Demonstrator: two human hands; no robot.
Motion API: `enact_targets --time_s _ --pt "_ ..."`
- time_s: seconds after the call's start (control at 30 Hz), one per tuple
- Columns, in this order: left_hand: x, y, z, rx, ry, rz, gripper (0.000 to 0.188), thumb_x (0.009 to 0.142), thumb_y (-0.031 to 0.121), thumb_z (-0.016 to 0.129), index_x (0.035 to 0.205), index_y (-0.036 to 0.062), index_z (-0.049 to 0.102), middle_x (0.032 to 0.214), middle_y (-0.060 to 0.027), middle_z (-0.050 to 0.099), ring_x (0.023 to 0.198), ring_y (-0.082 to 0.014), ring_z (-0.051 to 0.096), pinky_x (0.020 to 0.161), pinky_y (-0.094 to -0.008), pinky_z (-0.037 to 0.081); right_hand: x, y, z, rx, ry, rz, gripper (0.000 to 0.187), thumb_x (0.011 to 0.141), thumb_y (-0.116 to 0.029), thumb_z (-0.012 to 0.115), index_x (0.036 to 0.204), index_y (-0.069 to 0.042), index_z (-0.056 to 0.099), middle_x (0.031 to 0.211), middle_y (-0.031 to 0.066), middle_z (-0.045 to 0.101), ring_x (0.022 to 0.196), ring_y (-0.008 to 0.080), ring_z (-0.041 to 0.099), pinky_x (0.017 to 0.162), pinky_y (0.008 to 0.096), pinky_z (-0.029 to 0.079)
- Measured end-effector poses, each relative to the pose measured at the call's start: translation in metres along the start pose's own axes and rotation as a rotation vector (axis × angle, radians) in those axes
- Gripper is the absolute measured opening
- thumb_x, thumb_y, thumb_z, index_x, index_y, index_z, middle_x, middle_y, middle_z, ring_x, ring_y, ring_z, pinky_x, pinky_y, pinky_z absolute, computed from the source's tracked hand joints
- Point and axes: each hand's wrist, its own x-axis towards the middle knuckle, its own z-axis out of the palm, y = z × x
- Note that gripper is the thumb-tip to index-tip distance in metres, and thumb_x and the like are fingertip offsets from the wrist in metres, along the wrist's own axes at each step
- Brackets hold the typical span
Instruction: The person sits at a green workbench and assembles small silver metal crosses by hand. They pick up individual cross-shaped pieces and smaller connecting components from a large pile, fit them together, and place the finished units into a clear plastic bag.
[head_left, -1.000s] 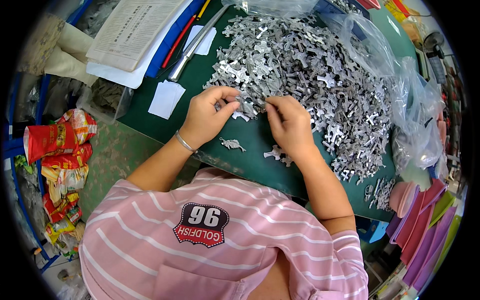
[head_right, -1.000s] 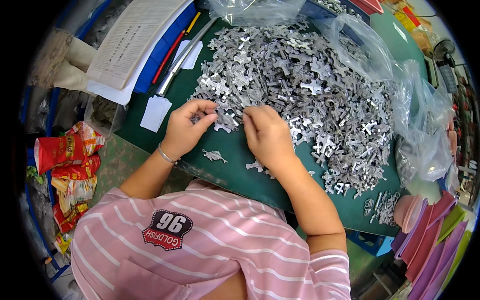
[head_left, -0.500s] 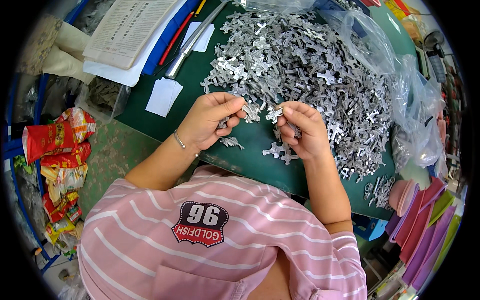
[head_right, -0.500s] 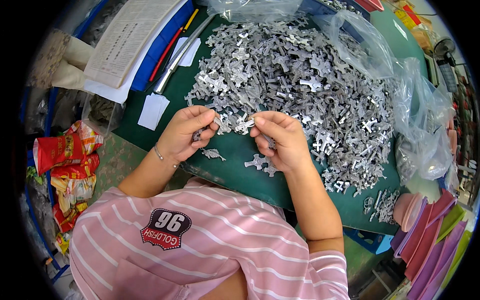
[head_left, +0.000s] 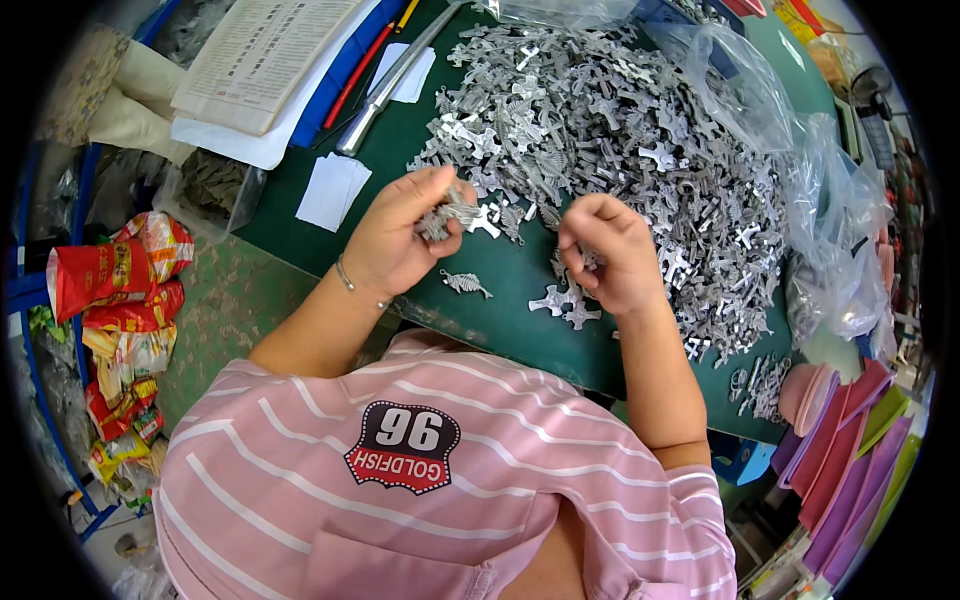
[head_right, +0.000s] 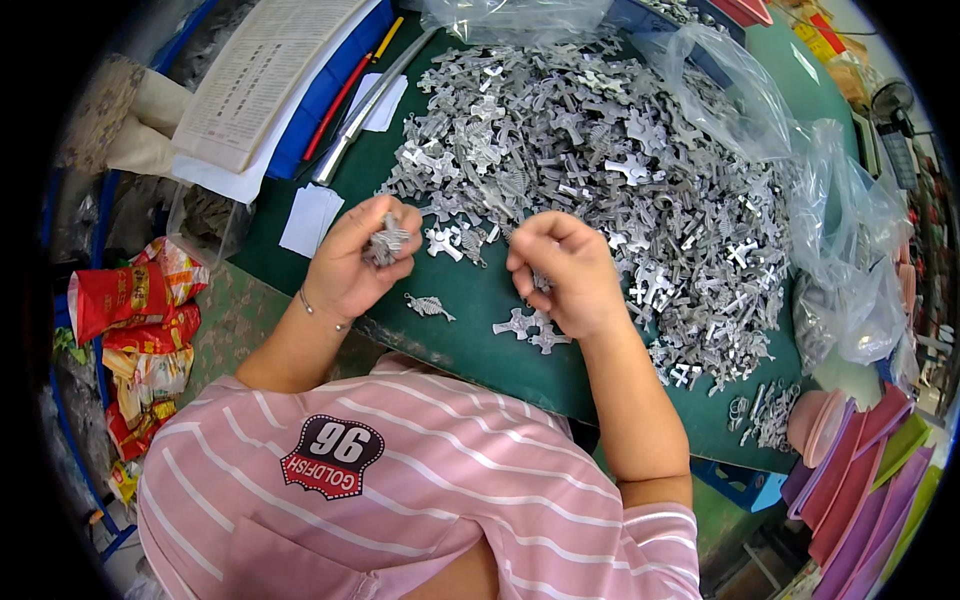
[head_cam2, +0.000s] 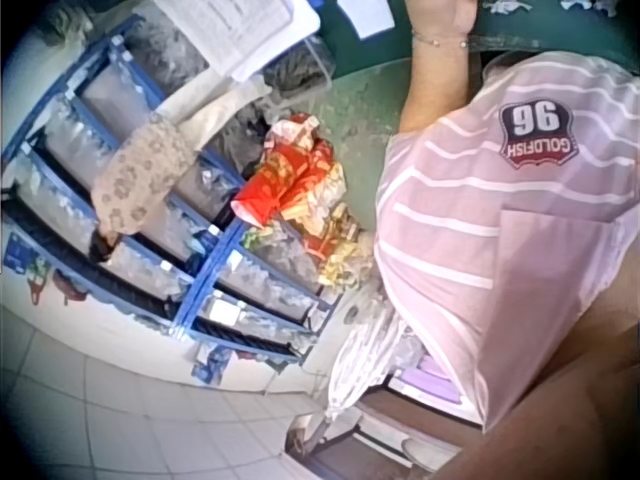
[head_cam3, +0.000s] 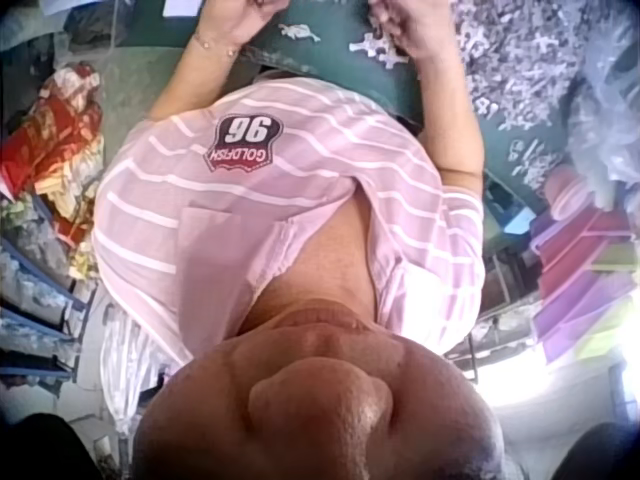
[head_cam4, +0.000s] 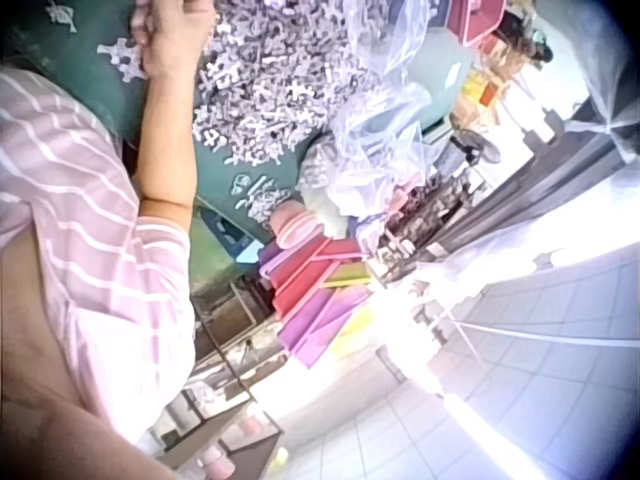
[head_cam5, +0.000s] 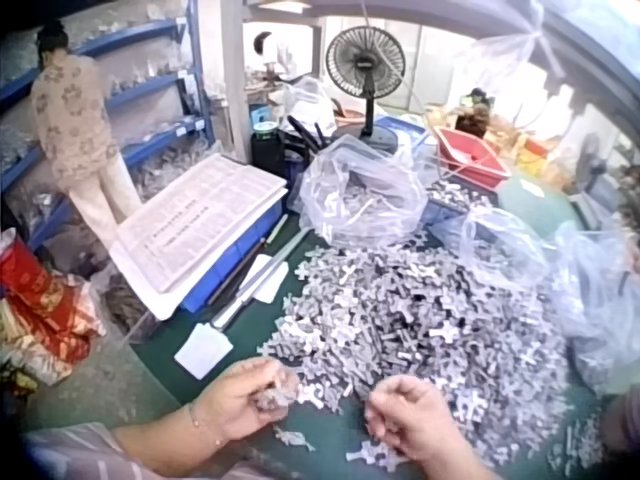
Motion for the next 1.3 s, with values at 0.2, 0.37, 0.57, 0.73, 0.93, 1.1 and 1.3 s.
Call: enact_targets --time_s 0.2,0.37,0.57,0.73,0.93,1.1,1.3 --pt "0.000 0.021 0.002 -0.148 0.036 0.011 0.012 0.090 0.018 0.049 0.086 0.0087 0.056 0.092 -0.0086 0.060 0.066 -0.0114 0.053 0.049 -0.0211 0.040 0.020 0.020 0.033 -1.268 0.185 -0.529 0.014 0.075 -0.013 0.066 0.084 -0.003 0.063 0.077 0.0143 0.061 0.068 0.0320 0.060 0.062 0.0392 0.048" --pt "-0.001 0.017 0.002 0.622 0.143 0.141 0.008 0.083 0.011 0.060 0.089 0.0050 0.059 0.080 -0.0020 0.054 0.069 -0.0049 0.049 0.046 -0.0158 0.035 0.011 0.015 0.033 -1.352 -0.073 -0.290 0.013 0.074 -0.015 0.067 0.078 -0.004 0.062 0.078 0.0127 0.060 0.072 0.0318 0.060 0.064 0.0405 0.048" --pt "0.005 -0.006 0.011 1.473 0.011 0.446 0.018 0.070 0.005 0.069 0.087 0.0029 0.065 0.074 -0.0064 0.054 0.066 -0.0169 0.055 0.059 -0.0267 0.044 -0.006 0.005 0.020 -1.407 -0.014 -0.387 0.010 0.075 -0.011 0.063 0.085 -0.008 0.065 0.075 0.0105 0.058 0.071 0.0297 0.060 0.060 0.0394 0.048" --pt "0.015 -0.017 0.015 1.798 -0.091 0.504 0.028 0.066 0.007 0.071 0.093 0.0047 0.063 0.084 -0.0083 0.054 0.072 -0.0256 0.057 0.063 -0.0331 0.047 0.015 0.014 0.019 -1.683 0.070 -0.624 0.020 0.068 -0.004 0.059 0.087 -0.010 0.065 0.071 0.0077 0.055 0.069 0.0256 0.061 0.056 0.0359 0.049" --pt "0.015 -0.015 0.014 1.756 -0.092 0.523 0.026 0.066 0.006 0.072 0.089 0.0041 0.061 0.082 -0.0085 0.055 0.073 -0.0254 0.057 0.063 -0.0324 0.047 0.013 0.011 0.013 -1.380 0.092 -0.666 0.017 0.071 -0.002 0.062 0.086 -0.008 0.064 0.072 0.0077 0.055 0.064 0.0227 0.058 0.055 0.0316 0.048" --pt "0.014 -0.012 0.013 1.624 -0.091 0.450 0.024 0.067 0.004 0.071 0.088 0.0025 0.060 0.081 -0.0083 0.057 0.071 -0.0219 0.058 0.062 -0.0298 0.047 -0.001 0.007 0.001 -0.476 0.102 -0.208 0.006 0.081 -0.004 0.063 0.087 -0.004 0.062 0.074 0.0030 0.057 0.060 0.0102 0.052 0.052 0.0206 0.041" --pt "0.016 -0.018 0.017 1.170 0.033 0.358 0.012 0.077 0.004 0.066 0.087 0.0010 0.060 0.082 -0.0049 0.063 0.062 -0.0082 0.054 0.054 -0.0223 0.043 -0.010 0.013 -0.013 0.114 0.084 0.025 0.010 0.084 -0.008 0.062 0.091 -0.002 0.059 0.075 0.0041 0.060 0.051 0.0085 0.047 0.039 0.0191 0.028"
